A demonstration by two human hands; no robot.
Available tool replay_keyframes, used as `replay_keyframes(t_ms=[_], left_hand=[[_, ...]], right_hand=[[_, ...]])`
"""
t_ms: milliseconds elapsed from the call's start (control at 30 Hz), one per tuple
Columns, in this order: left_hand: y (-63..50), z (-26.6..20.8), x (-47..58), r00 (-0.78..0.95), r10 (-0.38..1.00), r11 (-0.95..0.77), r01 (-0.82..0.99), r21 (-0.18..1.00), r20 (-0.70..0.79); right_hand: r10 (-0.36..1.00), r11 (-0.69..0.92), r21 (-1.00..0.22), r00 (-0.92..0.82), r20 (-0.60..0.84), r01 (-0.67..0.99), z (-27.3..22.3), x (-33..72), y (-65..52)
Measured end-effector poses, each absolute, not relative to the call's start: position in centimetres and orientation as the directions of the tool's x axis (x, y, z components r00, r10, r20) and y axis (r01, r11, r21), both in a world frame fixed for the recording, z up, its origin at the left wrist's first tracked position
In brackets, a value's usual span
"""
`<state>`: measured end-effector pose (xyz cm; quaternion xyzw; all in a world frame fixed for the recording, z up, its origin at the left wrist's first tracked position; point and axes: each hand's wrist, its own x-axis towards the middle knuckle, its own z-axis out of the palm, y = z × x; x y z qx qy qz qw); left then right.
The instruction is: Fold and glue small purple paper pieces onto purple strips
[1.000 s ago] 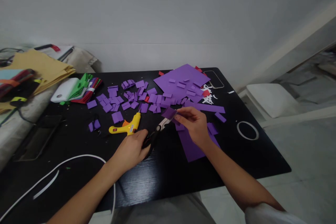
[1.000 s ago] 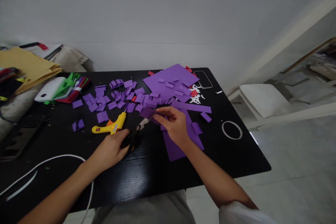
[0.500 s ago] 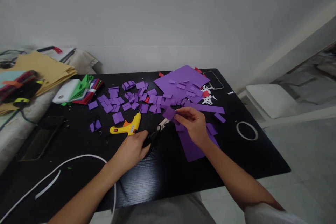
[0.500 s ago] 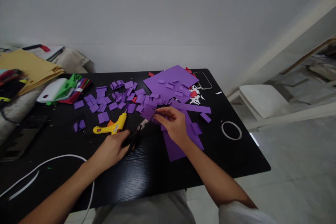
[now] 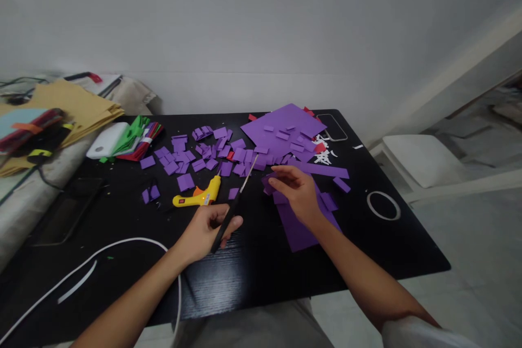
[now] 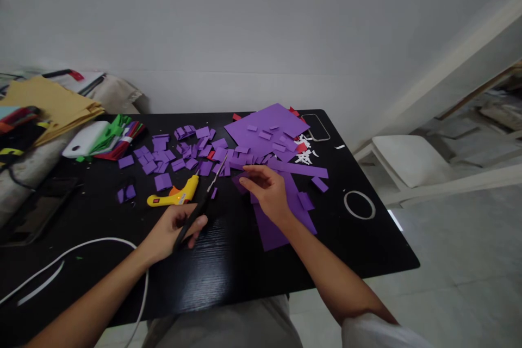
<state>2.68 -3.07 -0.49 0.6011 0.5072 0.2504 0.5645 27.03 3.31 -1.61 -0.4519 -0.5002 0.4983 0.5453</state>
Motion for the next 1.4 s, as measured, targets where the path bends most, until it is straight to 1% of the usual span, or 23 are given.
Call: replay_keyframes(t_ms=[100,200,233,300,367,467,533,600,700,867,967,1067,1200,1300,1400], left_hand=[[-3.2,-0.2,2.4,0.382,0.901,0.099,0.276,0.956,-0.204],[-3.1,0.2,2.1,0.365,0.928,-0.028,0.265,0.964,-0.074],[-3.1,0.3,2.1,0.35,0.935,-0.051,0.281,0.958,-0.053],[-3.0,0.3,2.3,0.302,0.95,-0.022,0.329,0.944,-0.083],[-2.9,0.1,2.7,0.228,0.965,0.044,0.336,0.941,-0.127],[-2.8,-0.4,3.3,0.127,0.987,0.067,0.21,0.975,-0.096],[-2.7,-0.7,3.5,0.077,0.994,0.066,0.128,0.99,-0.076],[-2.6,-0.8,3.7,0.039,0.997,0.069,0.076,0.995,-0.072],[-2.6,-0.7,3.7,0.018,0.996,0.088,0.037,0.995,-0.089],[-2.7,0.2,3.6,-0.024,0.988,0.156,0.084,0.984,-0.154],[-2.7,0.3,3.5,-0.004,0.988,0.154,0.125,0.98,-0.154],[-2.8,-0.2,3.4,0.005,0.997,0.071,0.165,0.984,-0.072],[-3.1,-1.4,3.2,0.042,0.995,-0.103,0.26,0.96,0.095],[-3.3,-2.1,3.2,0.077,0.989,-0.14,0.299,0.944,0.123],[-3.2,-2.4,3.3,0.051,0.989,-0.15,0.262,0.953,0.142]], right_hand=[[0.995,0.097,-0.991,-0.02,0.099,-0.089,-1.5,27.0,3.2],[0.997,0.065,-0.993,-0.04,0.07,-0.099,-1.4,26.8,3.1],[0.998,0.049,-0.993,-0.043,0.054,-0.109,-1.3,26.7,3.0],[0.999,0.007,-0.988,-0.05,0.015,-0.157,-1.2,26.6,2.9],[0.995,-0.074,-0.968,-0.088,-0.055,-0.241,-1.1,26.4,2.7],[0.956,-0.263,-0.888,-0.226,-0.187,-0.378,-0.9,25.9,2.4],[0.921,-0.36,-0.824,-0.306,-0.241,-0.438,-0.9,25.7,2.2],[0.897,-0.414,-0.784,-0.353,-0.265,-0.463,-1.0,25.5,2.1],[0.873,-0.448,-0.773,-0.405,-0.27,-0.45,-1.4,25.4,1.9],[0.882,-0.391,-0.841,-0.414,-0.226,-0.374,-1.7,25.3,1.6],[0.877,-0.315,-0.912,-0.448,-0.173,-0.264,-1.9,25.2,1.6],[0.879,-0.171,-0.978,-0.466,-0.098,-0.116,-2.0,25.0,1.4],[0.907,-0.013,-1.0,-0.42,-0.009,-0.008,-2.2,24.8,1.0],[0.912,0.044,-0.998,-0.41,0.018,0.055,-2.3,24.9,0.9],[0.917,0.068,-0.996,-0.397,0.038,0.063,-2.4,24.9,1.0]])
